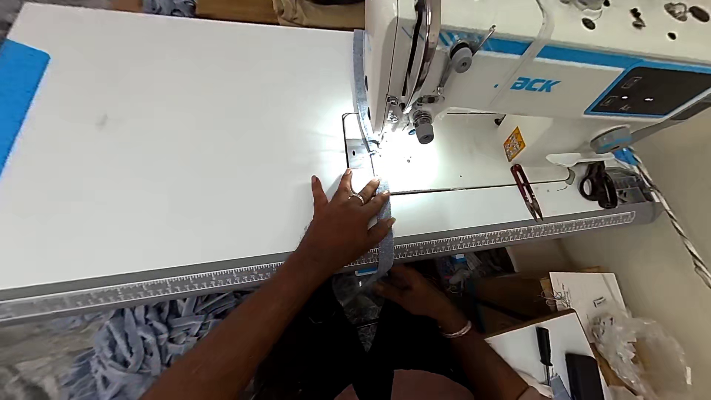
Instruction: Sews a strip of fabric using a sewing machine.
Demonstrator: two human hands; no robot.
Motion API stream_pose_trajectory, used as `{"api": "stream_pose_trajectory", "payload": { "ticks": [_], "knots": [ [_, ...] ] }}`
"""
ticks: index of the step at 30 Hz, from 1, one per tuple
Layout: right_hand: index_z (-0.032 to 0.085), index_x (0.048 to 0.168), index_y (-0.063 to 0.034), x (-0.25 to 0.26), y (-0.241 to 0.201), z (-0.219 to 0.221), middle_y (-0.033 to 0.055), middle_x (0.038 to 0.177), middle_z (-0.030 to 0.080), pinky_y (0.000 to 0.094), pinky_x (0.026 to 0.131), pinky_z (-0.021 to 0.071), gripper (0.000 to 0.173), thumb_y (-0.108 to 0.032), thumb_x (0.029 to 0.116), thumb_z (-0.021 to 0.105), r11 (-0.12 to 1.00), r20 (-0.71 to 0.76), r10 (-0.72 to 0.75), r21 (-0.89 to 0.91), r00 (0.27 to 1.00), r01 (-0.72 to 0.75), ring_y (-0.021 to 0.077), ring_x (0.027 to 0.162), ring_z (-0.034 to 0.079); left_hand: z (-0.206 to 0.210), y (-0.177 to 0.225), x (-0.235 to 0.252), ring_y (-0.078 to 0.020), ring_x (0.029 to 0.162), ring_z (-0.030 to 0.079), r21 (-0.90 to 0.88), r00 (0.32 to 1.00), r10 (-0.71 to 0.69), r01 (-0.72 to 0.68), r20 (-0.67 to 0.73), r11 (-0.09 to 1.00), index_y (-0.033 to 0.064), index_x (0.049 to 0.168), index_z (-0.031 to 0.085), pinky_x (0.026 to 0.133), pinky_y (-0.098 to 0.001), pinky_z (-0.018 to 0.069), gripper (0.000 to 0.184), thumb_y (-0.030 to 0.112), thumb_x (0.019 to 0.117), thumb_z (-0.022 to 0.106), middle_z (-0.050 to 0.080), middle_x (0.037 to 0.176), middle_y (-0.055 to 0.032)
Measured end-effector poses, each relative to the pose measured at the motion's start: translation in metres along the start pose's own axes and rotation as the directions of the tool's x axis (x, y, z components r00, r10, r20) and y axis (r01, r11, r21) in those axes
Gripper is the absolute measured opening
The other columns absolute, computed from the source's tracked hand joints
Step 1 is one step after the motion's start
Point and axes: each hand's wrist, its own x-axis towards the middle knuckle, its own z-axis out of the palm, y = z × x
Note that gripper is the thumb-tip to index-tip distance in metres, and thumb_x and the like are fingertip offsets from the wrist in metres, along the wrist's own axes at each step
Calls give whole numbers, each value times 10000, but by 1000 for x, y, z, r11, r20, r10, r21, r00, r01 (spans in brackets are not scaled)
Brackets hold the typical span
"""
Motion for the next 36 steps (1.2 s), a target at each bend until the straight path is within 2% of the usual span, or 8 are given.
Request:
{"api": "stream_pose_trajectory", "payload": {
  "ticks": [5,9,13,22,28,32,34,36],
  "knots": [
    [712,1121,-25,-2,0,9,41,1029,732,276,828,569,234,-178,1061,545,993,55,-85,83,995,81,76,892,675,-1,-3,-3,-420,1534,287,1,1000,-1,1,-16,1000,292,1469,590,1120,-836,86,590,597,1043,319,484,1588,20],
    [706,1114,-21,-16,3,9,26,1008,719,238,801,537,304,-258,1079,520,996,129,-32,82,991,21,38,861,642,2,-3,-3,-415,1532,295,3,999,-16,16,-30,1000,298,1460,599,1126,-830,86,580,593,1047,317,493,1582,20],
    [714,1098,-45,-18,6,16,-8,921,690,192,692,488,278,-264,1068,545,995,101,-13,103,995,3,-3,738,571,1,-4,-3,-412,1538,281,11,1000,-16,16,-26,1000,312,1468,588,1131,-824,84,585,607,1044,314,479,1592,18],
    [716,1109,-56,-20,8,14,-15,904,683,184,673,480,272,-272,1061,559,994,94,8,105,996,-18,-8,718,560,1,-4,-3,-412,1542,269,15,1000,-8,8,-17,1000,333,1478,573,1127,-828,78,596,628,1038,300,466,1601,34],
    [712,1107,-40,-18,11,14,9,951,715,215,738,530,265,-267,1049,589,994,118,19,101,993,-31,22,788,625,1,-4,-4,-409,1552,245,23,1000,-9,9,7,1000,344,1496,551,1133,-826,64,625,665,1025,294,435,1621,48],
    [725,1013,-30,-20,8,13,2,860,698,218,707,525,320,-314,1047,583,995,134,49,78,990,-60,16,744,618,1,-3,-3,-418,1550,245,25,1000,-4,4,4,1000,346,1496,549,1125,-833,71,632,677,1020,296,442,1617,40],
    [725,968,-28,-21,6,12,-10,867,725,226,746,554,344,-307,1064,547,993,149,28,107,988,-44,11,785,660,1,-3,-3,-413,1554,237,26,1000,-6,6,8,1000,352,1497,548,1129,-828,64,637,684,1017,295,439,1619,45],
    [712,917,-22,-22,7,12,-13,832,712,228,726,542,385,-305,1079,507,992,165,-6,129,986,-16,13,764,647,1,-3,-3,-416,1553,236,29,1000,-2,2,4,1000,351,1496,549,1126,-831,67,638,684,1017,290,438,1619,43]
  ]
}}
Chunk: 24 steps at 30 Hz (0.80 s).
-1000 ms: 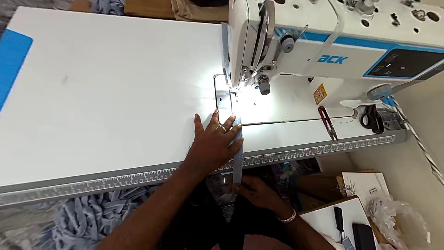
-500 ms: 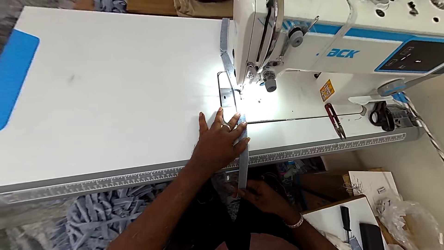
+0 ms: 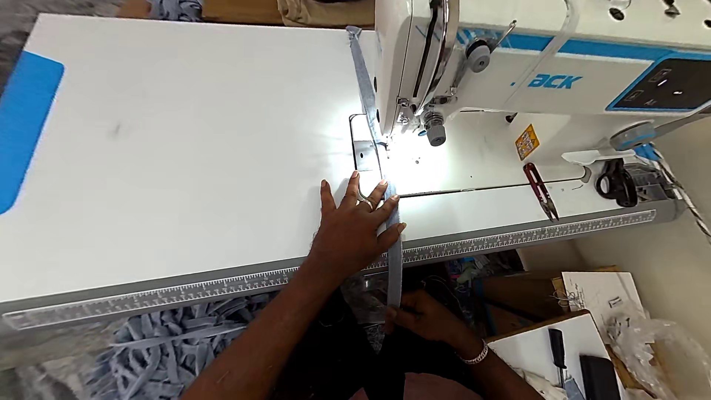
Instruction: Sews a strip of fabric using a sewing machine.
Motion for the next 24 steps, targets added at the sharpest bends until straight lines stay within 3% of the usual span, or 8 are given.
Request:
{"api": "stream_pose_trajectory", "payload": {
  "ticks": [2,5,8,10,16,19,22,24],
  "knots": [
    [684,938,-32,-1,1,1,-28,818,678,222,726,535,379,-326,1083,493,999,40,-34,32,999,32,10,759,628,1,0,0,-419,1552,237,-1,1000,0,0,-2,1000,352,1497,547,1124,-832,67,636,681,1018,288,435,1621,38],
    [648,1115,-16,-2,4,2,-14,906,631,214,754,510,349,-343,1062,538,996,55,-68,57,996,65,14,810,587,-1,0,0,-416,1557,223,-6,1000,-8,8,11,1000,358,1501,541,1129,-828,56,633,679,1019,286,425,1627,43],
    [587,1253,-17,-3,6,0,47,968,659,300,788,576,401,-365,1069,511,998,5,-26,64,1000,25,104,837,658,0,0,0,-418,1557,223,-6,1000,-6,6,6,1000,359,1496,547,1129,-828,58,635,683,1017,284,436,1621,41],
    [613,1218,-22,-4,5,-1,62,949,686,328,774,605,351,-327,1077,511,995,-38,3,101,999,1,140,812,691,0,0,0,-415,1556,226,-3,1000,-5,5,0,1000,363,1491,553,1132,-825,61,622,672,1024,282,437,1619,51],
    [664,1128,-46,-7,-1,0,26,944,703,273,626,603,283,-297,1066,550,981,-25,151,127,988,-147,100,674,674,-1,0,-1,-415,1555,232,-12,1000,-10,10,-13,1000,354,1483,566,1143,-816,68,580,611,1064,259,462,1603,47],
    [683,1101,-53,-8,-5,-2,21,956,725,261,595,602,277,-291,1069,546,975,-45,173,151,984,-165,94,638,675,-3,1,1,-421,1556,225,-26,1000,-29,29,-7,999,336,1487,566,1144,-817,63,660,685,1039,231,464,1602,43],
    [692,1049,-54,-11,-5,-2,8,904,725,253,581,593,292,-315,1061,562,969,-28,210,140,977,-204,83,621,668,-8,1,5,-423,1570,165,15,996,-64,63,60,998,317,1549,482,1120,-837,34,814,811,956,224,397,1644,57],
    [700,1033,-48,-13,-4,1,6,891,734,261,574,594,316,-341,1048,583,967,-9,235,102,972,-233,79,617,670,-8,0,12,-428,1572,152,35,994,-84,82,68,996,297,1566,457,1102,-854,18,816,801,963,240,391,1647,52]
  ]
}}
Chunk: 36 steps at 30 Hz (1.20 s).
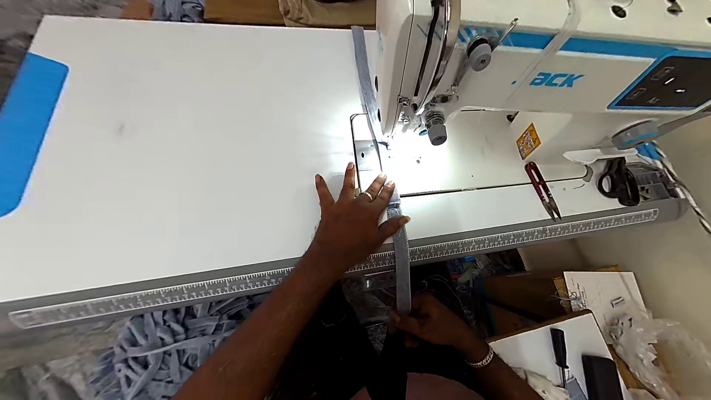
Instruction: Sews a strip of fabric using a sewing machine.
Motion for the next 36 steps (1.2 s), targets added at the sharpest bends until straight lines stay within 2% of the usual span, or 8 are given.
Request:
{"api": "stream_pose_trajectory", "payload": {
  "ticks": [10,17,20,22,25,29,32,36],
  "knots": [
    [711,1067,-62,-4,-1,0,6,873,719,283,587,597,355,-397,1034,596,998,61,25,-65,998,-21,89,636,671,-7,-24,53,-443,1570,138,48,993,-119,119,-3,992,355,1531,497,1063,-887,9,708,739,1000,228,376,1657,19],
    [697,1272,-148,-54,-95,-77,31,1022,738,408,780,607,313,-322,1023,620,735,-169,-28,-672,985,-95,144,859,708,-14,-22,65,-429,1571,155,50,991,-132,132,-4,990,325,1531,505,1074,-878,0,660,675,1029,259,384,1653,19],
    [677,1238,-80,-90,-153,-123,120,1009,721,484,730,573,276,-258,1054,574,634,-571,-364,-731,736,-253,248,828,688,-14,-19,66,-429,1571,153,48,991,-130,130,9,990,291,1534,508,1083,-871,-5,652,643,1045,259,375,1657,-2],
    [520,1465,-59,-88,-165,-159,243,1303,633,682,926,485,513,-359,1049,555,501,-716,-467,-697,518,-513,437,1141,638,-14,-18,68,-430,1571,154,63,990,-138,137,14,989,282,1544,492,1082,-871,-7,630,602,1063,242,375,1657,-7],
    [328,1568,29,-70,-153,-198,334,1538,394,893,1038,119,651,-174,1005,585,302,-761,-293,-648,579,-699,589,1396,369,-18,-14,73,-436,1569,153,83,987,-154,150,42,985,278,1546,488,1078,-875,-13,618,579,1071,233,365,1662,-8],
    [499,1479,-18,-102,-168,-172,303,1340,587,759,974,402,494,-299,1073,508,425,-703,-406,-711,584,-560,521,1207,576,-18,-22,73,-437,1569,150,66,988,-145,142,45,988,307,1539,496,1061,-888,-9,601,587,1068,250,373,1658,23],
    [703,1193,-111,-92,-131,-111,77,1037,730,480,752,598,262,-286,1047,574,639,-475,-315,-746,821,-187,221,882,710,-10,-27,69,-433,1554,215,6,993,-115,115,-41,993,228,1535,505,1078,-878,20,590,537,1078,295,410,1638,-2],
    [581,1419,-125,3,-48,-32,72,1305,666,401,1001,564,528,-320,953,735,897,-78,-72,-442,994,30,162,1152,669,-5,-9,32,-419,1531,294,-53,995,-1,-4,-104,999,177,1450,592,1118,-851,49,666,635,1031,348,508,1565,-53]
  ]
}}
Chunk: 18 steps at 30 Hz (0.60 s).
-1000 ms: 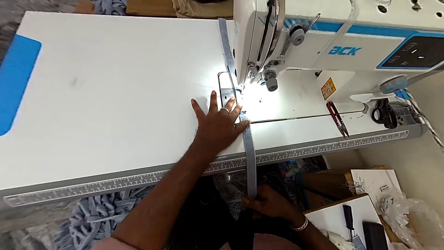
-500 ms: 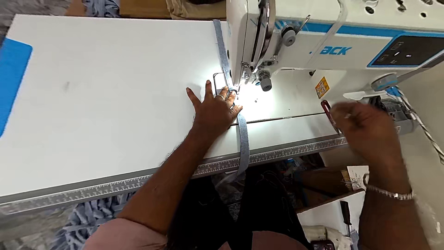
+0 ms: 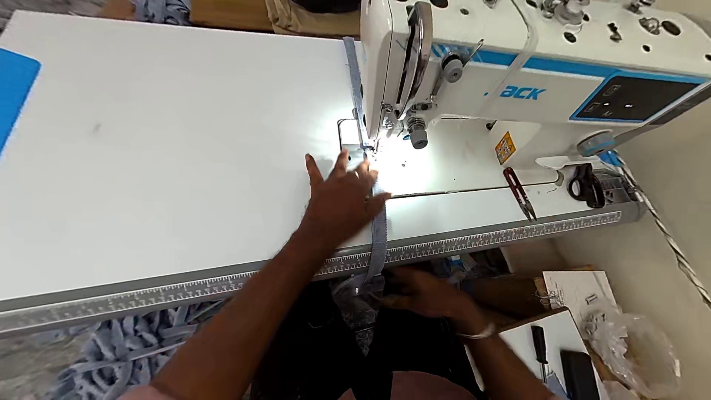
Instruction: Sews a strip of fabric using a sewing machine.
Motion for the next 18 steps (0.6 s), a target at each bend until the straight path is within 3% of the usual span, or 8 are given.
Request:
{"api": "stream_pose_trajectory", "payload": {
  "ticks": [3,5,7,11,14,18],
  "knots": [
    [643,1243,-9,36,16,48,104,1140,703,342,918,589,294,-178,1003,661,944,-86,-166,276,982,184,139,1017,694,4,5,-34,-421,1546,255,13,997,42,-43,67,999,271,1520,528,1106,-856,66,696,687,1027,268,462,1605,20],
    [690,1192,3,41,19,57,86,1112,725,322,920,575,239,-148,1032,596,913,-87,-269,292,959,283,113,1001,690,4,3,-45,-446,1546,234,-2,995,77,-77,59,997,301,1509,542,1108,-850,67,680,691,1014,287,436,1622,12],
    [710,1114,16,33,21,55,69,1036,736,294,888,570,249,-174,1054,561,914,-62,-269,298,961,275,88,945,687,6,2,-48,-439,1546,238,0,995,97,-97,36,995,317,1491,560,1105,-850,70,668,694,1005,299,440,1618,23],
    [723,1085,-2,14,33,54,36,1000,739,271,860,561,299,-249,1063,557,913,-28,-218,346,976,214,56,909,677,7,3,-46,-407,1556,234,27,995,81,-83,53,996,348,1516,525,1117,-842,59,669,703,1016,256,439,1617,64],
    [723,1090,-21,12,41,58,20,988,714,244,835,540,314,-287,1062,558,928,13,-186,330,983,171,31,886,644,8,4,-45,-419,1561,206,35,995,88,-90,57,995,361,1516,520,1116,-839,57,680,723,1004,257,423,1628,56],
    [712,1122,-28,11,35,58,44,1033,712,260,887,536,356,-341,1062,553,963,92,-158,235,983,133,47,943,654,7,3,-45,-420,1568,179,30,995,85,-87,53,996,363,1504,537,1119,-837,54,671,717,1001,271,411,1635,58]
  ]
}}
